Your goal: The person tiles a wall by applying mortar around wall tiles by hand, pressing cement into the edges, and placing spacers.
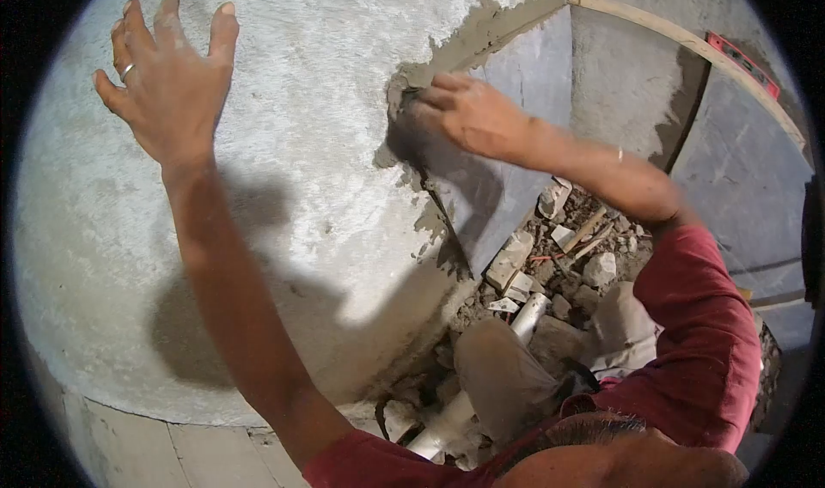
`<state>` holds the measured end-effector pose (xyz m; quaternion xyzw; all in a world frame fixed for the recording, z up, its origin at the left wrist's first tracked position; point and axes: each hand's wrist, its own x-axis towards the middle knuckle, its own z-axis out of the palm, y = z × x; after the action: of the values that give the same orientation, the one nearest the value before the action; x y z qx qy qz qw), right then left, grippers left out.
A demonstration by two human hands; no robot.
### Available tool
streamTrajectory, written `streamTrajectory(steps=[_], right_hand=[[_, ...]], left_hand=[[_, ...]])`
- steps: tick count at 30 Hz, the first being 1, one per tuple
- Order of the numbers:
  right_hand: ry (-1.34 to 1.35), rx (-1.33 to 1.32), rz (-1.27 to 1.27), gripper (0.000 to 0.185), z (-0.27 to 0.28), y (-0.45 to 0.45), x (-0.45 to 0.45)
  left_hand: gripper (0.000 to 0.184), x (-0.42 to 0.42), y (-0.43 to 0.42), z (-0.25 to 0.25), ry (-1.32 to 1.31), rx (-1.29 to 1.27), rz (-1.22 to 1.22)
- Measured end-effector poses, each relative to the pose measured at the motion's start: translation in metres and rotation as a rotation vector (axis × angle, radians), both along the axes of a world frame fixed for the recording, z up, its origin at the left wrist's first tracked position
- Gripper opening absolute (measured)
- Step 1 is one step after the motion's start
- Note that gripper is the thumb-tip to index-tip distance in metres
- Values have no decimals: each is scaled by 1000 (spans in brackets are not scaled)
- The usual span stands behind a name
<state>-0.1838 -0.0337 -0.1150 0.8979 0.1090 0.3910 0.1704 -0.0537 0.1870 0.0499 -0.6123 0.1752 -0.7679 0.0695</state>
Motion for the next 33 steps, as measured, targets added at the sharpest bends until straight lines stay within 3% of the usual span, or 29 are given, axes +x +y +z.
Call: streamTrajectory(steps=[3,6,11,14,15,20,24,28,31,33], right_hand=[[138,-120,-127,19,17,-30,0],[-195,-37,17,21,21,-46,-7],[-336,-368,239,31,22,-29,5],[-211,-476,330,29,23,-19,15],[-99,-545,313,36,24,-19,14],[-27,-549,301,33,30,-36,18],[-30,-493,231,29,29,-69,14],[-33,-379,2,29,19,-124,8],[-177,-125,-75,26,3,-161,-2],[-248,346,15,24,-21,-157,-15]], left_hand=[[58,4,0,0,-11,8,-65],[59,1,0,0,1,10,-53],[58,1,-1,0,-4,3,-26],[58,1,-1,-1,-5,1,-27],[58,1,-1,-1,-10,-3,-33],[58,0,-1,1,-22,4,-46],[59,3,-3,1,-30,15,-84],[61,9,0,2,-41,33,-43],[61,6,-1,0,-53,34,-36],[61,6,-3,0,-61,23,-107]])
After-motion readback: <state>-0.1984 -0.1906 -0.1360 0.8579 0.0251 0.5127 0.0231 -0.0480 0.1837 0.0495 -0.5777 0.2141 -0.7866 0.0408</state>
